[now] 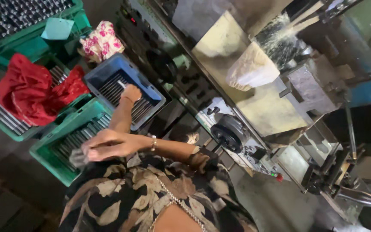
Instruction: The person repeatedly picks up small metal rods from a blue tray, holds each rod against a rotating grinding wheel, and then places the rod into a green tray. The cycle of picking, grinding, and placing continues throughout the clip.
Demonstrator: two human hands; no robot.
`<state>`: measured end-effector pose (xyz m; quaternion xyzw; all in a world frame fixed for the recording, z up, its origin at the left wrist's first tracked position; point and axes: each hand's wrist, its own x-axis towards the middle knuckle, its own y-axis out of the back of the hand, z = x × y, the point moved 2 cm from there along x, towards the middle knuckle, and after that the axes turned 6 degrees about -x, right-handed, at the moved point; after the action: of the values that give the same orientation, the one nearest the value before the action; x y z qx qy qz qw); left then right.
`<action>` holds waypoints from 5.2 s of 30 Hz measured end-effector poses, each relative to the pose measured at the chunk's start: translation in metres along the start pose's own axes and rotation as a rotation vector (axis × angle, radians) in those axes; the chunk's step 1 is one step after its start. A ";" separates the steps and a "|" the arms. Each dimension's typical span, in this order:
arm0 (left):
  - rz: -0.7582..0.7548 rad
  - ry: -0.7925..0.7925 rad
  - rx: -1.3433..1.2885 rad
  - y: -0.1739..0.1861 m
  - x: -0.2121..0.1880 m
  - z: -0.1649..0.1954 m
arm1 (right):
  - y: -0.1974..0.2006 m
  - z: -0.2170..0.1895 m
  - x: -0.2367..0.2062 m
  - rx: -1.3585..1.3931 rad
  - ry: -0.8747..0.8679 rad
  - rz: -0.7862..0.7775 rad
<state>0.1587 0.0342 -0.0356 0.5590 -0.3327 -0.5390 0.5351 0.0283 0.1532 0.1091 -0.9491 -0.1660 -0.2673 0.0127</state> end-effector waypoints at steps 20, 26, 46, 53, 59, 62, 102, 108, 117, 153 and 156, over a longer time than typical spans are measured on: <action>0.598 0.480 -0.664 0.043 0.013 -0.093 | -0.004 0.015 -0.096 0.409 -0.130 0.454; 0.843 0.413 -0.835 0.037 0.035 -0.080 | -0.055 0.042 -0.099 0.580 -0.183 0.094; 0.526 -0.047 -1.895 -0.026 -0.036 0.063 | 0.102 0.039 -0.172 0.073 -0.517 1.177; 0.636 0.078 -1.839 -0.024 -0.035 0.064 | 0.110 0.043 -0.159 -0.047 -0.437 1.287; 1.046 -0.289 -1.075 0.012 -0.048 0.054 | 0.124 0.043 -0.161 -0.025 -0.658 1.271; 1.003 -0.179 -1.210 0.015 -0.047 0.054 | 0.126 0.046 -0.154 -0.005 -0.601 1.361; 0.491 0.540 -0.979 -0.145 -0.087 -0.073 | 0.026 0.000 -0.310 -0.524 -0.468 1.965; 0.008 0.487 -0.180 -0.159 -0.102 -0.130 | 0.022 0.006 -0.302 -0.514 -0.562 1.921; -0.314 0.577 -0.125 -0.179 -0.082 -0.152 | 0.007 0.002 -0.303 -0.570 -0.664 1.923; 0.059 -0.350 -1.913 -0.018 -0.038 0.143 | 0.060 -0.008 -0.225 -0.531 -0.326 1.829; 0.204 -0.401 -1.815 -0.012 -0.038 0.159 | 0.052 -0.015 -0.230 -0.731 -0.380 1.785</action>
<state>-0.0036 0.0350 -0.0132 -0.2083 0.0819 -0.6294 0.7442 -0.1470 0.0310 0.0070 -0.6986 0.7058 -0.0371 -0.1112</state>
